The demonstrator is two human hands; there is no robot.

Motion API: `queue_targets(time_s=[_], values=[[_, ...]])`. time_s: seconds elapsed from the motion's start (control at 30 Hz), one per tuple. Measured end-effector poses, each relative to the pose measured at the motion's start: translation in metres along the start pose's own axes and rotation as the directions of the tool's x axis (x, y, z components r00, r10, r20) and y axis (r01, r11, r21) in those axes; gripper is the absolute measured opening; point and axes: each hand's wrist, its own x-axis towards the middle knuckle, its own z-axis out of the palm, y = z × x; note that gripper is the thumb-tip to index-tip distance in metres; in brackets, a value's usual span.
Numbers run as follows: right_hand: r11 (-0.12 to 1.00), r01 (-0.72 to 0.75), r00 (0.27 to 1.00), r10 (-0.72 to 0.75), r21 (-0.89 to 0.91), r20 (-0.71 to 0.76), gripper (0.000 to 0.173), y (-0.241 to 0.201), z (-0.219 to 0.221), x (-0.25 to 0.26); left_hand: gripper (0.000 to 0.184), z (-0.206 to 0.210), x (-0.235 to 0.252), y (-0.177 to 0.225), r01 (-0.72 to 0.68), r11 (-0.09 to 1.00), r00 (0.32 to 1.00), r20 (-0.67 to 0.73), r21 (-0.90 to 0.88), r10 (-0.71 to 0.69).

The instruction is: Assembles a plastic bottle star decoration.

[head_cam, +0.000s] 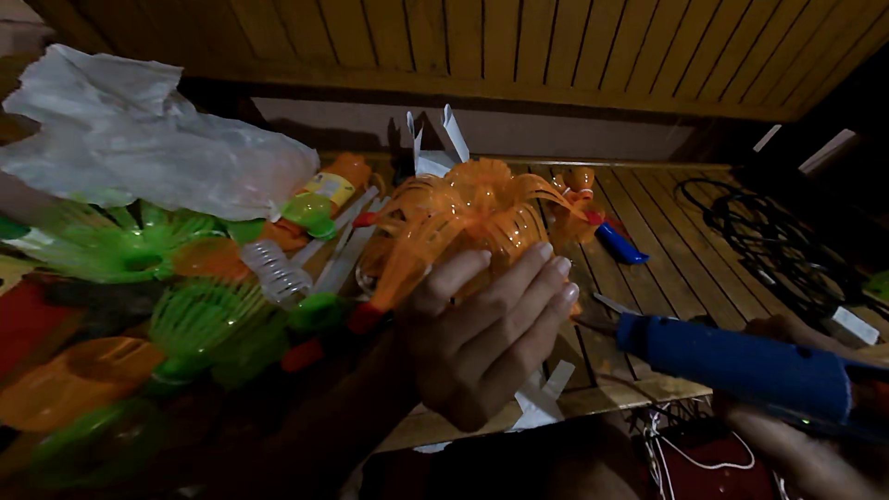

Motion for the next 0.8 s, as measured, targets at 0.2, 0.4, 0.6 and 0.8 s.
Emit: queue_targets(time_s=[0.2, 0.4, 0.6, 0.8], values=[[1.000, 0.001, 1.000, -0.001, -0.009, 0.011, 0.025, -0.0015, -0.0011, 0.0001, 0.018, -0.0013, 0.0003, 0.0007, -0.004, 1.000, 1.000, 0.010, 0.025, 0.004], [1.000, -0.004, 1.000, 0.004, -0.016, -0.001, 0.027, -0.0023, -0.0025, -0.0012, 0.019, -0.0019, 0.0001, 0.0022, 0.004, 1.000, 1.000, 0.026, 0.013, -0.005], [0.999, -0.023, 1.000, 0.024, -0.038, 0.008, 0.029, -0.0026, -0.0048, -0.0032, 0.019, -0.0034, 0.0003, 0.0021, -0.004, 1.000, 0.999, 0.036, 0.019, 0.003], [1.000, -0.019, 1.000, 0.019, -0.021, 0.016, 0.025, -0.0042, -0.0057, -0.0038, 0.019, -0.0036, 0.0009, 0.0027, -0.009, 1.000, 0.999, 0.036, 0.020, 0.008]])
